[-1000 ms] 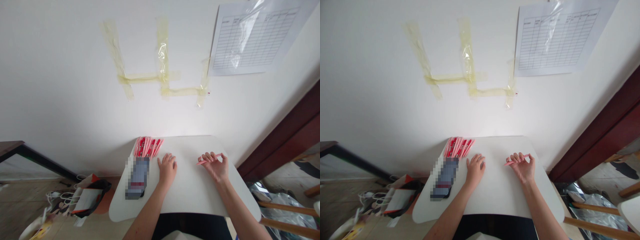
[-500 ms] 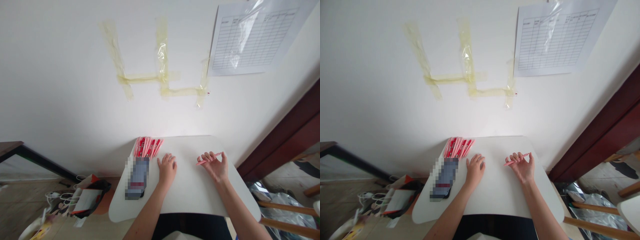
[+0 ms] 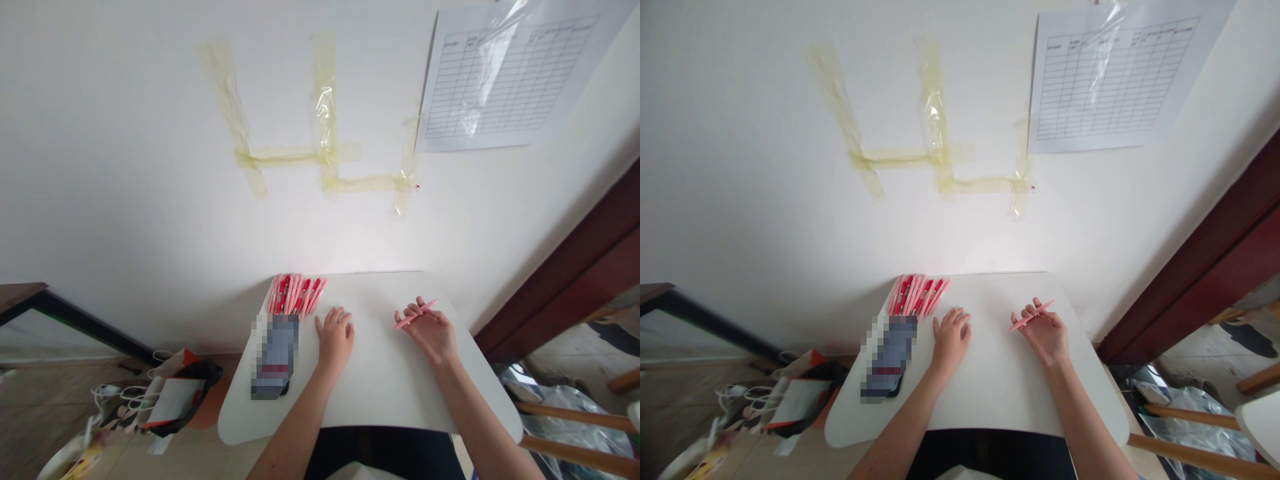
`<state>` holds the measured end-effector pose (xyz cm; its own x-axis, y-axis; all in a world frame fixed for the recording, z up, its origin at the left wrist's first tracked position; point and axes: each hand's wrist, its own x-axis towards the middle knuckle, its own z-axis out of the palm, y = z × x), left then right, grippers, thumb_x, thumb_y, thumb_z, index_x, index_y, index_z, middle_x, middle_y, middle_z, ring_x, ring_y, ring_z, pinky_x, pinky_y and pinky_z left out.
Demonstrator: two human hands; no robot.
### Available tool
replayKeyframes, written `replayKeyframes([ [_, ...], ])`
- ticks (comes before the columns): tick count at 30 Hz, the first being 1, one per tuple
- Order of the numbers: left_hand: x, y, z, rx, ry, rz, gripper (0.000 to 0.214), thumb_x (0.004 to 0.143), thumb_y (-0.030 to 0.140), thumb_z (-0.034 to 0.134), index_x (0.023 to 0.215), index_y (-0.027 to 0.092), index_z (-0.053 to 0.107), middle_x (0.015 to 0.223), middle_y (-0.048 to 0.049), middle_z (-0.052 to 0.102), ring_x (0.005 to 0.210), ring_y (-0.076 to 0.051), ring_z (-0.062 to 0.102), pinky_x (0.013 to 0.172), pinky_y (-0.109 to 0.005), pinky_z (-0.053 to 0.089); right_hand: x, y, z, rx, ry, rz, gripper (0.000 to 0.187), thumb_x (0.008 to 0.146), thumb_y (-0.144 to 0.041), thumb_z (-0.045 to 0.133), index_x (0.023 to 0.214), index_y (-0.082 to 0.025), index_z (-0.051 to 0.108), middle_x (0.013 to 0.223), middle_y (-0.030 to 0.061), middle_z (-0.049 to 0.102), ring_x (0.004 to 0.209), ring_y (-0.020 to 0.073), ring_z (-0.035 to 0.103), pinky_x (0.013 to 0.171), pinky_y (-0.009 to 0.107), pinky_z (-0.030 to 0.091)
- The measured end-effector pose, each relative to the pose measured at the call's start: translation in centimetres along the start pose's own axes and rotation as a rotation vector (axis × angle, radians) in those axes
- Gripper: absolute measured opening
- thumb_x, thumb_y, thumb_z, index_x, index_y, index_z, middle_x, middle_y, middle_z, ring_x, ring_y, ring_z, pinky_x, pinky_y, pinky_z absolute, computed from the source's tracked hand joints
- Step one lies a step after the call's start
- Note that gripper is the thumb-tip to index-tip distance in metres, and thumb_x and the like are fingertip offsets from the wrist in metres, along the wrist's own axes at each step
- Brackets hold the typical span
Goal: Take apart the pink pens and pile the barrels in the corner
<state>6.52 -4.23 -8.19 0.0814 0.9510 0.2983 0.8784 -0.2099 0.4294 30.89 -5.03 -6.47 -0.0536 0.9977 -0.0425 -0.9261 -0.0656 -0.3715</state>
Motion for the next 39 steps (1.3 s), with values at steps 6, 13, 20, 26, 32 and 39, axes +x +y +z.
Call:
replayKeyframes([
  [6, 0.0, 0.0, 0.0, 0.010, -0.006, 0.002, 0.031, 0.092, 0.021, 0.052, 0.118, 0.029, 0.067, 0.139, -0.0074, 0.063, 0.139, -0.027, 0.049, 0.120, -0.068, 0.022, 1.3, -0.8, -0.5, -0.149, 0.069, -0.052, 0.048, 0.074, 0.001, 0.066, 0.111, -0.029, 0.058, 0.091, -0.0048, 0.062, 0.084, 0.0128, 0.066, 0.099, 0.055, 0.057],
  [13, -0.1, 0.0, 0.1, 0.007, -0.004, 0.001, 0.031, 0.092, 0.020, 0.052, 0.118, 0.029, 0.067, 0.140, -0.0073, 0.062, 0.140, -0.026, 0.048, 0.120, -0.068, 0.021, 2.8, -3.1, -0.4, -0.475, 0.183, -0.210, 0.049, 0.064, -0.012, 0.086, 0.107, -0.024, 0.067, 0.095, 0.0003, 0.069, 0.089, 0.0190, 0.068, 0.091, 0.052, 0.062],
  [20, 0.0, -0.1, 0.1, -0.003, -0.002, -0.001, 0.030, 0.092, 0.020, 0.054, 0.117, 0.029, 0.067, 0.140, -0.0055, 0.063, 0.139, -0.026, 0.048, 0.120, -0.069, 0.021, 5.2, -5.5, -2.1, -1.595, 0.530, -0.471, 0.040, 0.077, -0.035, 0.072, 0.113, -0.019, 0.075, 0.096, 0.0071, 0.071, 0.083, 0.0223, 0.067, 0.088, 0.045, 0.052],
  [26, 0.0, 0.0, 0.1, -0.005, -0.009, -0.006, 0.030, 0.092, 0.020, 0.054, 0.118, 0.029, 0.067, 0.140, -0.0061, 0.063, 0.140, -0.025, 0.048, 0.120, -0.069, 0.021, 7.2, -5.1, -3.6, -2.174, 0.514, -0.557, 0.040, 0.090, -0.026, 0.052, 0.122, -0.012, 0.071, 0.103, 0.0144, 0.065, 0.086, 0.0221, 0.062, 0.081, 0.034, 0.046],
  [32, -0.1, 0.1, 0.0, -0.010, -0.006, -0.011, 0.031, 0.092, 0.020, 0.053, 0.118, 0.028, 0.067, 0.140, -0.0065, 0.063, 0.140, -0.026, 0.048, 0.120, -0.068, 0.020, 8.9, -5.0, -4.4, -2.368, 0.549, -0.486, 0.038, 0.096, -0.026, 0.045, 0.121, -0.015, 0.071, 0.106, 0.0155, 0.062, 0.098, 0.0254, 0.058, 0.085, 0.035, 0.040],
  [39, 0.0, 0.1, 0.0, -0.014, -0.007, -0.012, 0.031, 0.092, 0.020, 0.054, 0.118, 0.029, 0.068, 0.139, -0.0072, 0.064, 0.139, -0.026, 0.049, 0.120, -0.069, 0.020, 9.1, -5.4, -5.2, -2.390, 0.598, -0.466, 0.039, 0.098, -0.030, 0.043, 0.125, -0.015, 0.068, 0.111, 0.0162, 0.062, 0.107, 0.0272, 0.055, 0.094, 0.039, 0.037],
])
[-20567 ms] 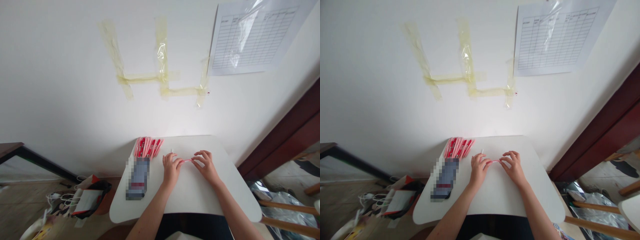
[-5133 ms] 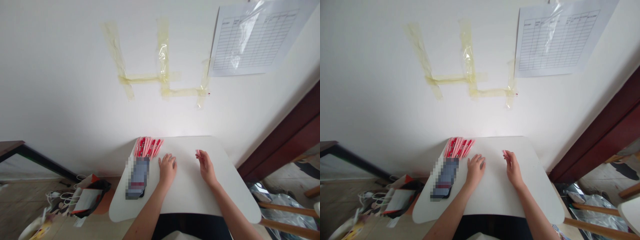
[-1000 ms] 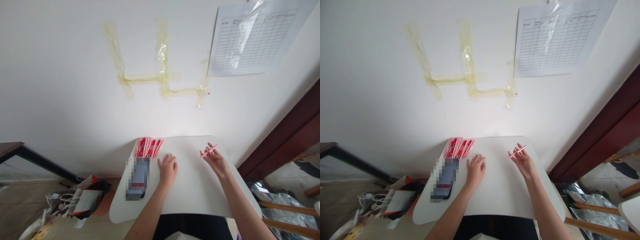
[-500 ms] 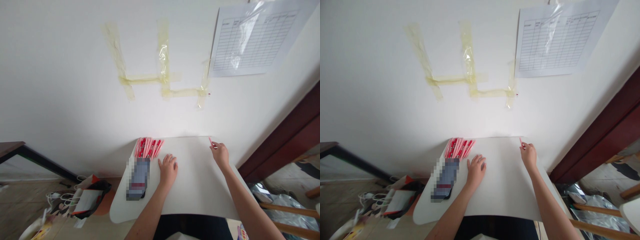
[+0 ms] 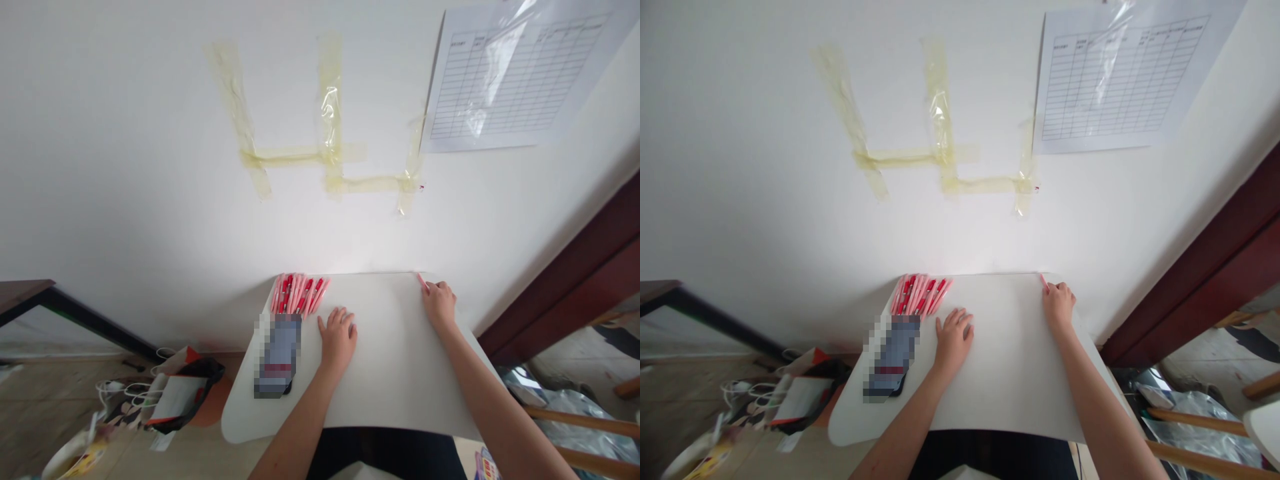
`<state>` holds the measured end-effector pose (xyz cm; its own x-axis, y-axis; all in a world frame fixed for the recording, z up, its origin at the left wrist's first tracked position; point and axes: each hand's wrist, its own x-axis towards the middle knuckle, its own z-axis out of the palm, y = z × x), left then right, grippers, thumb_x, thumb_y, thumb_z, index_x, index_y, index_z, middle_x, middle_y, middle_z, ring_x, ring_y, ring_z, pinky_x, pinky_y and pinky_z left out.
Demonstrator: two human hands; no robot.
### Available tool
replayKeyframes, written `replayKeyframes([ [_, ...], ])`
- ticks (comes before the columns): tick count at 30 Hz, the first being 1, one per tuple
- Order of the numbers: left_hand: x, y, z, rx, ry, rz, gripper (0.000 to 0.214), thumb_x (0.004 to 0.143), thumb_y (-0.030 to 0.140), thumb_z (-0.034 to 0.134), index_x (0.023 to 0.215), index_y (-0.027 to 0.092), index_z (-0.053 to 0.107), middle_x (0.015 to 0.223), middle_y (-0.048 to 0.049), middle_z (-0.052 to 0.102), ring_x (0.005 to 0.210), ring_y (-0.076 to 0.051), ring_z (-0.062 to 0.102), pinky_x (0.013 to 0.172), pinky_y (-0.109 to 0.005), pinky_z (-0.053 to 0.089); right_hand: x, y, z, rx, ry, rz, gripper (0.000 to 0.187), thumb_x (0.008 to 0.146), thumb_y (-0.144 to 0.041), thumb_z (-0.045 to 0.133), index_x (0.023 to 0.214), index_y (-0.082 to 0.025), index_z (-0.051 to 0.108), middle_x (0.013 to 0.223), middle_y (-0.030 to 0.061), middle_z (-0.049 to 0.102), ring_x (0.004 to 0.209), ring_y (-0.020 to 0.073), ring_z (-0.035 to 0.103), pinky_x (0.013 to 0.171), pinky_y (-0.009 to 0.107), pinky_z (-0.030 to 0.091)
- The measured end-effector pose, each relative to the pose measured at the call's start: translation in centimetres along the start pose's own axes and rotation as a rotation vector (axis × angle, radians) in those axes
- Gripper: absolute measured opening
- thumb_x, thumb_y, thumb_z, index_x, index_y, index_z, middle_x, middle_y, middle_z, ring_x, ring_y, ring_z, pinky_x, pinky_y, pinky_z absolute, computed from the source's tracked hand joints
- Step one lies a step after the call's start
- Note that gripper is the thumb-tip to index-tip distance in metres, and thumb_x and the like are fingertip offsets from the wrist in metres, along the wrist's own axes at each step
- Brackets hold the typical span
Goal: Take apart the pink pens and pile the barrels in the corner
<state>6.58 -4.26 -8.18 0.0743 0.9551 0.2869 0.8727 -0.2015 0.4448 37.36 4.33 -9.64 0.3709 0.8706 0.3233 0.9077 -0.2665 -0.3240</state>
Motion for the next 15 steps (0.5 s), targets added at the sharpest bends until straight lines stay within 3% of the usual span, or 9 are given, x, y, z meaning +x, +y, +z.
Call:
replayKeyframes([
  [8, -0.06, 0.05, -0.08, 0.006, -0.001, 0.004, 0.031, 0.091, 0.020, 0.054, 0.118, 0.028, 0.068, 0.139, -0.0078, 0.063, 0.139, -0.026, 0.049, 0.120, -0.069, 0.021, -0.15, -0.18, -0.23, -0.069, 0.013, 0.022, 0.039, 0.098, -0.025, 0.039, 0.120, -0.016, 0.069, 0.109, 0.0148, 0.065, 0.106, 0.0264, 0.056, 0.105, 0.045, 0.026],
  [15, -0.09, 0.20, -0.25, -0.003, 0.000, 0.001, 0.030, 0.092, 0.019, 0.054, 0.117, 0.028, 0.067, 0.139, -0.0061, 0.064, 0.139, -0.026, 0.049, 0.120, -0.069, 0.020, -0.25, -0.12, -0.65, -0.098, 0.017, 0.068, 0.039, 0.097, -0.025, 0.038, 0.120, -0.015, 0.069, 0.113, 0.0163, 0.063, 0.109, 0.0277, 0.055, 0.106, 0.047, 0.025],
])
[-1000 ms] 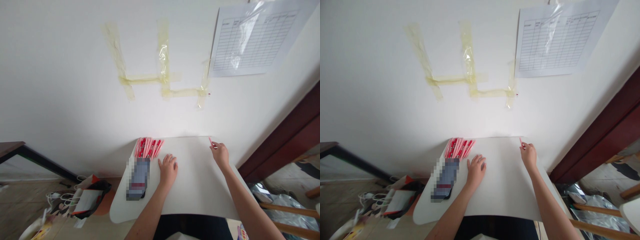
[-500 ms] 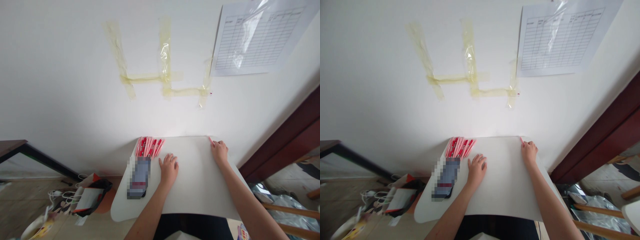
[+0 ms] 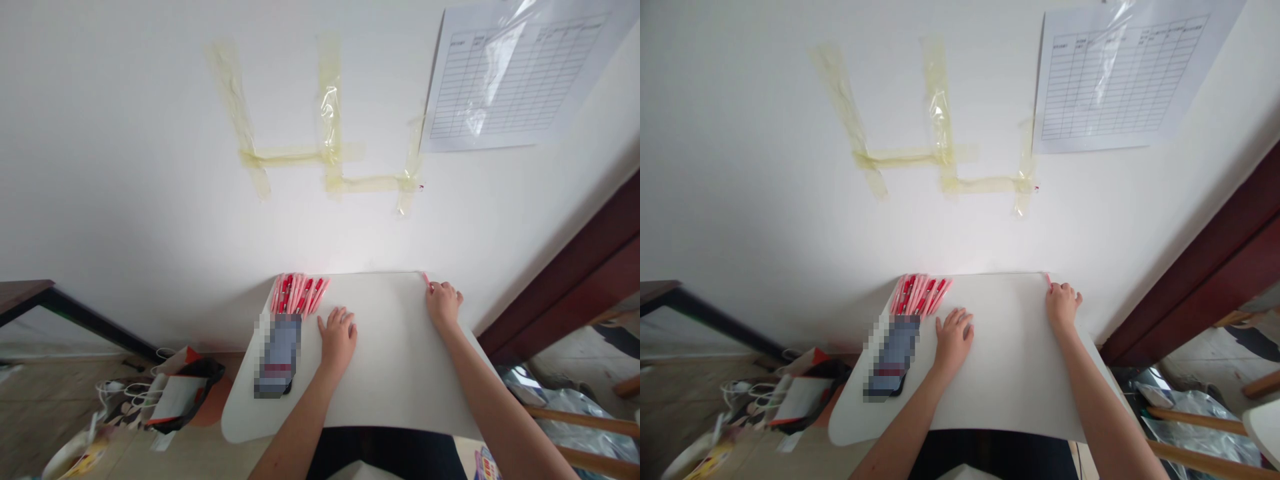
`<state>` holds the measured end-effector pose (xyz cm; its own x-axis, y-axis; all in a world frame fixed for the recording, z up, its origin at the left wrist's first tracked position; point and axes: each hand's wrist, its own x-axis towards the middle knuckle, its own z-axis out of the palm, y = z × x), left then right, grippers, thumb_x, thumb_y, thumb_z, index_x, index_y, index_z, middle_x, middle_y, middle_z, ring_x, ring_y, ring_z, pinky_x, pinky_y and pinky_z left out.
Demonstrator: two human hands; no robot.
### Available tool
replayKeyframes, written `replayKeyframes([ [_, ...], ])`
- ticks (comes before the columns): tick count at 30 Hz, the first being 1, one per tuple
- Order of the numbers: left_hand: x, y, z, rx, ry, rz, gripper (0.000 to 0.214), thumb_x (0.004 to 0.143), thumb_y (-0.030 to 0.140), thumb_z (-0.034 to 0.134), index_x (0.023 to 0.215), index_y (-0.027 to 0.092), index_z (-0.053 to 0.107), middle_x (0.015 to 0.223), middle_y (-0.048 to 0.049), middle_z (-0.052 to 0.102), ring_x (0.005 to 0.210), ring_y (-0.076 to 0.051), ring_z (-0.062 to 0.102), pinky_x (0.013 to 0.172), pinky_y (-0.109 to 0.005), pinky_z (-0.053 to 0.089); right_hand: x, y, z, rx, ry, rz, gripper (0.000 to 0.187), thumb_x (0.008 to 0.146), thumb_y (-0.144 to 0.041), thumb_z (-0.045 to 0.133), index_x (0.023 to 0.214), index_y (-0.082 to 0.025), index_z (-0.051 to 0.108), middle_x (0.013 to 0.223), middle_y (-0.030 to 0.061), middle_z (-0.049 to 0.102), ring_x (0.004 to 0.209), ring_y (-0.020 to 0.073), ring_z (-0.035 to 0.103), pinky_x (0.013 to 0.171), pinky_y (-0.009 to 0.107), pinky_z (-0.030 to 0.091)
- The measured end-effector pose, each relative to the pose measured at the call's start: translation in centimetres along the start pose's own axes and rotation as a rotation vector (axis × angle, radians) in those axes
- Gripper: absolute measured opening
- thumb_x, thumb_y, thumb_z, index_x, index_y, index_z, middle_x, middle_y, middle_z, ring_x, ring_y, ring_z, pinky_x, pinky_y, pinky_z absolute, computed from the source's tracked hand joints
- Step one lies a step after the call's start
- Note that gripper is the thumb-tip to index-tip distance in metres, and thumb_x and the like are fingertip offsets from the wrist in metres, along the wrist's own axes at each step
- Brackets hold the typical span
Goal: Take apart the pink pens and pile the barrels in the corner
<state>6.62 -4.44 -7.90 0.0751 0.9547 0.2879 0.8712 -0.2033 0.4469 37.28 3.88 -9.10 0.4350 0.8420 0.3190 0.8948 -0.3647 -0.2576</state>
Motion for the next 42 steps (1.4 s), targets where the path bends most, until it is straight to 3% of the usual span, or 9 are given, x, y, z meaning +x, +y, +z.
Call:
replayKeyframes([
  [10, 0.1, -0.2, 0.2, 0.007, -0.011, -0.002, 0.031, 0.091, 0.020, 0.054, 0.118, 0.028, 0.068, 0.140, -0.0073, 0.063, 0.140, -0.026, 0.048, 0.121, -0.068, 0.019, -0.4, -0.3, -0.4, 0.001, 0.094, -0.047, 0.037, 0.095, -0.028, 0.046, 0.121, -0.015, 0.068, 0.117, 0.0172, 0.060, 0.109, 0.0299, 0.050, 0.096, 0.044, 0.036],
  [13, 0.1, -0.2, 0.2, 0.013, -0.006, 0.002, 0.031, 0.092, 0.020, 0.053, 0.118, 0.029, 0.068, 0.139, -0.0075, 0.063, 0.139, -0.026, 0.048, 0.120, -0.068, 0.020, -0.6, -0.9, -0.5, 0.088, 0.122, -0.173, 0.037, 0.094, -0.026, 0.047, 0.122, -0.016, 0.068, 0.117, 0.0161, 0.059, 0.109, 0.0304, 0.049, 0.092, 0.043, 0.040],
  [17, 0.1, -0.2, 0.2, 0.031, 0.001, 0.008, 0.031, 0.091, 0.021, 0.054, 0.118, 0.029, 0.068, 0.139, -0.0076, 0.064, 0.139, -0.026, 0.049, 0.120, -0.067, 0.022, -1.8, -2.6, -0.7, 0.251, 0.138, -0.451, 0.034, 0.093, -0.020, 0.046, 0.116, -0.018, 0.070, 0.118, 0.0149, 0.060, 0.119, 0.0315, 0.048, 0.099, 0.048, 0.044],
  [21, 0.0, -0.2, 0.2, 0.023, 0.001, 0.005, 0.031, 0.092, 0.021, 0.053, 0.118, 0.029, 0.067, 0.139, -0.0076, 0.063, 0.140, -0.026, 0.048, 0.121, -0.067, 0.021, -4.5, -4.7, -1.0, 0.374, 0.041, -0.623, 0.033, 0.095, -0.021, 0.045, 0.118, -0.024, 0.069, 0.130, 0.0112, 0.060, 0.122, 0.0294, 0.050, 0.099, 0.048, 0.051],
  [25, 0.0, -0.1, 0.0, 0.021, -0.004, 0.010, 0.032, 0.093, 0.021, 0.051, 0.120, 0.028, 0.066, 0.140, -0.0067, 0.062, 0.140, -0.025, 0.047, 0.121, -0.066, 0.020, -6.9, -5.9, -1.1, 0.420, -0.053, -0.732, 0.033, 0.097, -0.024, 0.045, 0.122, -0.021, 0.068, 0.139, 0.0111, 0.057, 0.127, 0.0275, 0.050, 0.105, 0.046, 0.051],
  [32, 0.1, -0.3, -0.2, 0.082, -0.022, 0.029, 0.032, 0.093, 0.023, 0.052, 0.121, 0.029, 0.065, 0.140, -0.0058, 0.062, 0.138, -0.026, 0.048, 0.120, -0.063, 0.025, -7.9, -6.0, -0.5, 0.415, -0.117, -0.746, 0.033, 0.098, -0.026, 0.048, 0.125, -0.022, 0.066, 0.131, 0.0104, 0.064, 0.122, 0.0266, 0.055, 0.103, 0.047, 0.052],
  [35, 0.6, -0.3, -1.1, 0.141, -0.049, 0.099, 0.032, 0.092, 0.024, 0.054, 0.121, 0.029, 0.066, 0.137, -0.0063, 0.063, 0.133, -0.025, 0.051, 0.115, -0.054, 0.035, -7.9, -5.9, -0.4, 0.416, -0.112, -0.750, 0.033, 0.098, -0.026, 0.047, 0.126, -0.023, 0.065, 0.132, 0.0102, 0.064, 0.123, 0.0269, 0.055, 0.103, 0.047, 0.051],
  [38, 1.6, -0.2, -2.8, 0.214, -0.084, 0.148, 0.025, 0.090, 0.026, 0.057, 0.111, 0.026, 0.071, 0.121, -0.0076, 0.068, 0.119, -0.025, 0.057, 0.102, -0.042, 0.046, -8.1, -5.9, -0.3, 0.407, -0.108, -0.744, 0.034, 0.099, -0.027, 0.046, 0.127, -0.022, 0.065, 0.133, 0.0104, 0.063, 0.124, 0.0275, 0.055, 0.104, 0.048, 0.051],
  [42, 3.5, -0.3, -5.8, 0.385, 0.061, -0.013, 0.028, 0.093, 0.021, 0.048, 0.106, 0.023, 0.073, 0.114, -0.0114, 0.068, 0.115, -0.029, 0.056, 0.099, -0.046, 0.045, -8.3, -5.9, -0.4, 0.400, -0.103, -0.735, 0.035, 0.099, -0.026, 0.045, 0.127, -0.024, 0.065, 0.133, 0.0100, 0.063, 0.124, 0.0275, 0.055, 0.103, 0.048, 0.051],
])
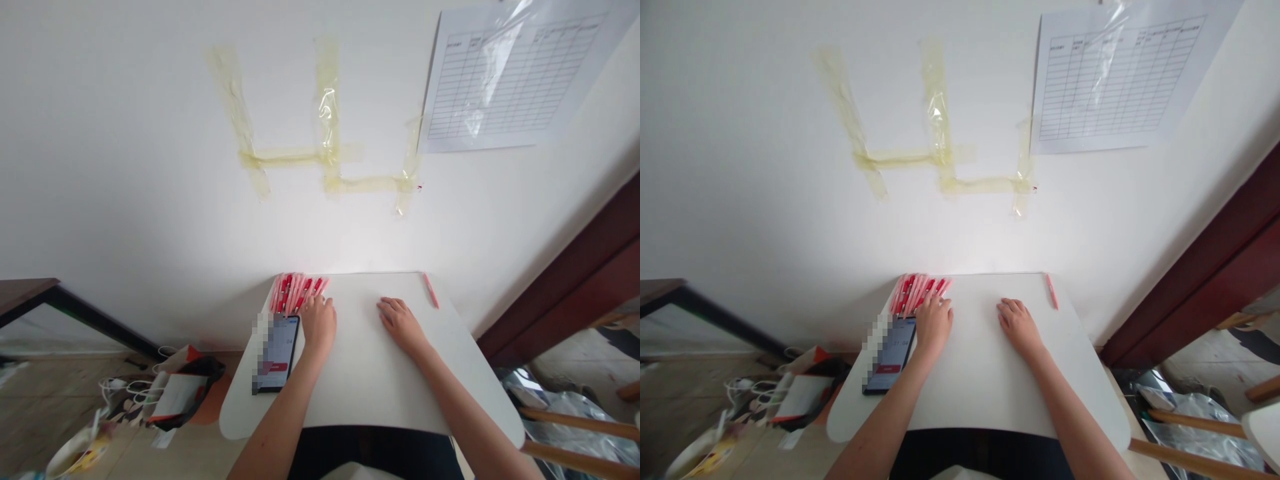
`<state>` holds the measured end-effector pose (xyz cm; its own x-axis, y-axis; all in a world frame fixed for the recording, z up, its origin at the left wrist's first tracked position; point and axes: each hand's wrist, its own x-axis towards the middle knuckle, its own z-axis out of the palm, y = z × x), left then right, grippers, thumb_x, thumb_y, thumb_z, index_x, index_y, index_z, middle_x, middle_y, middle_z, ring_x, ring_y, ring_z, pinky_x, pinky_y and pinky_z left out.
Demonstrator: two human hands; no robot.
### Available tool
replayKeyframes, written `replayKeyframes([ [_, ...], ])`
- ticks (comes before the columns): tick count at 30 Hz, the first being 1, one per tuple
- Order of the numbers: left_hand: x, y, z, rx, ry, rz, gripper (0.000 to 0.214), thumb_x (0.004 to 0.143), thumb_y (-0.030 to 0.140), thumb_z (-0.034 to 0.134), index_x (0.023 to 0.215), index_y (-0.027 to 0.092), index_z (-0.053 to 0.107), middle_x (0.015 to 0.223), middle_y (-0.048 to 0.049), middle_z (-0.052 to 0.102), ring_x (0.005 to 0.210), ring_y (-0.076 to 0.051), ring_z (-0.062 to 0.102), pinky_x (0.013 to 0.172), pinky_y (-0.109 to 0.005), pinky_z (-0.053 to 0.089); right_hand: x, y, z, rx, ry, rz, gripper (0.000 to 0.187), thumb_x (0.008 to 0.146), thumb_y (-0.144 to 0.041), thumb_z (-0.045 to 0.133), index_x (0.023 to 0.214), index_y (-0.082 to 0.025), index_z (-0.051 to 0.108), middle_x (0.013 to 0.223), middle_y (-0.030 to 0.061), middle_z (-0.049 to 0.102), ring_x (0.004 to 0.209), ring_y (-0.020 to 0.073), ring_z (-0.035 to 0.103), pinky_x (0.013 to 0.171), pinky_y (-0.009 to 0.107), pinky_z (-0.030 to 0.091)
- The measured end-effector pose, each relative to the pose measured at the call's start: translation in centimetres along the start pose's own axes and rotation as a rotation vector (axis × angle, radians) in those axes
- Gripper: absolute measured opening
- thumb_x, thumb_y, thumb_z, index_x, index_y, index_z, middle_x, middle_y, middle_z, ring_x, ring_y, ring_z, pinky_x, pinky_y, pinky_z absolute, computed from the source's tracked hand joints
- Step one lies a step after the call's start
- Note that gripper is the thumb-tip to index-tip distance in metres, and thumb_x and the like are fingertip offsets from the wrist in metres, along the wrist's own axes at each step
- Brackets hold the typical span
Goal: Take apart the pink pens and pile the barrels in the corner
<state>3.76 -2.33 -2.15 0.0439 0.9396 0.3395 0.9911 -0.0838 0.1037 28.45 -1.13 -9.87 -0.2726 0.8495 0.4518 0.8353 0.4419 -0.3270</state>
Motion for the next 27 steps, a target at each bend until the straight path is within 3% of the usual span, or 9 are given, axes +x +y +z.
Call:
replayKeyframes([
  [2, 0.9, -0.9, -0.9, 0.104, 0.078, -0.148, 0.033, 0.095, 0.017, 0.042, 0.106, 0.021, 0.073, 0.114, -0.0131, 0.067, 0.116, -0.031, 0.054, 0.102, -0.050, 0.041, 0.0, -0.1, 0.0, 0.004, 0.005, 0.001, 0.035, 0.098, -0.026, 0.045, 0.127, -0.024, 0.065, 0.133, 0.0100, 0.063, 0.124, 0.0273, 0.055, 0.103, 0.048, 0.051],
  [5, 1.9, -2.4, -1.3, 0.187, 0.119, -0.247, 0.037, 0.097, 0.018, 0.037, 0.101, 0.018, 0.074, 0.113, -0.0144, 0.066, 0.119, -0.031, 0.050, 0.107, -0.055, 0.036, 0.0, -0.1, 0.0, 0.009, 0.006, 0.002, 0.035, 0.098, -0.026, 0.045, 0.127, -0.024, 0.065, 0.133, 0.0098, 0.063, 0.124, 0.0271, 0.055, 0.104, 0.047, 0.050],
  [16, 2.2, -4.0, 0.6, 0.236, 0.093, -0.279, 0.032, 0.092, 0.014, 0.041, 0.086, 0.016, 0.072, 0.121, -0.0148, 0.065, 0.127, -0.034, 0.045, 0.112, -0.062, 0.030, 0.0, 0.1, 0.1, -0.007, 0.005, 0.006, 0.034, 0.098, -0.026, 0.046, 0.127, -0.023, 0.065, 0.134, 0.0099, 0.063, 0.124, 0.0268, 0.055, 0.103, 0.047, 0.051],
  [23, 2.2, -3.5, -0.4, 0.184, 0.130, -0.293, 0.036, 0.093, 0.014, 0.040, 0.091, 0.017, 0.076, 0.123, -0.0165, 0.065, 0.132, -0.034, 0.044, 0.117, -0.065, 0.023, -0.1, 0.2, 0.2, -0.005, 0.009, 0.006, 0.034, 0.098, -0.026, 0.045, 0.126, -0.024, 0.065, 0.133, 0.0094, 0.063, 0.123, 0.0267, 0.055, 0.103, 0.047, 0.051],
  [27, 1.9, -2.4, -0.8, 0.087, 0.161, -0.201, 0.028, 0.092, 0.019, 0.049, 0.097, 0.022, 0.076, 0.130, -0.0120, 0.063, 0.137, -0.035, 0.040, 0.119, -0.066, 0.018, -0.1, 0.1, 0.0, 0.011, -0.002, 0.008, 0.034, 0.098, -0.026, 0.045, 0.127, -0.023, 0.064, 0.133, 0.0101, 0.063, 0.124, 0.0276, 0.054, 0.104, 0.048, 0.050],
])
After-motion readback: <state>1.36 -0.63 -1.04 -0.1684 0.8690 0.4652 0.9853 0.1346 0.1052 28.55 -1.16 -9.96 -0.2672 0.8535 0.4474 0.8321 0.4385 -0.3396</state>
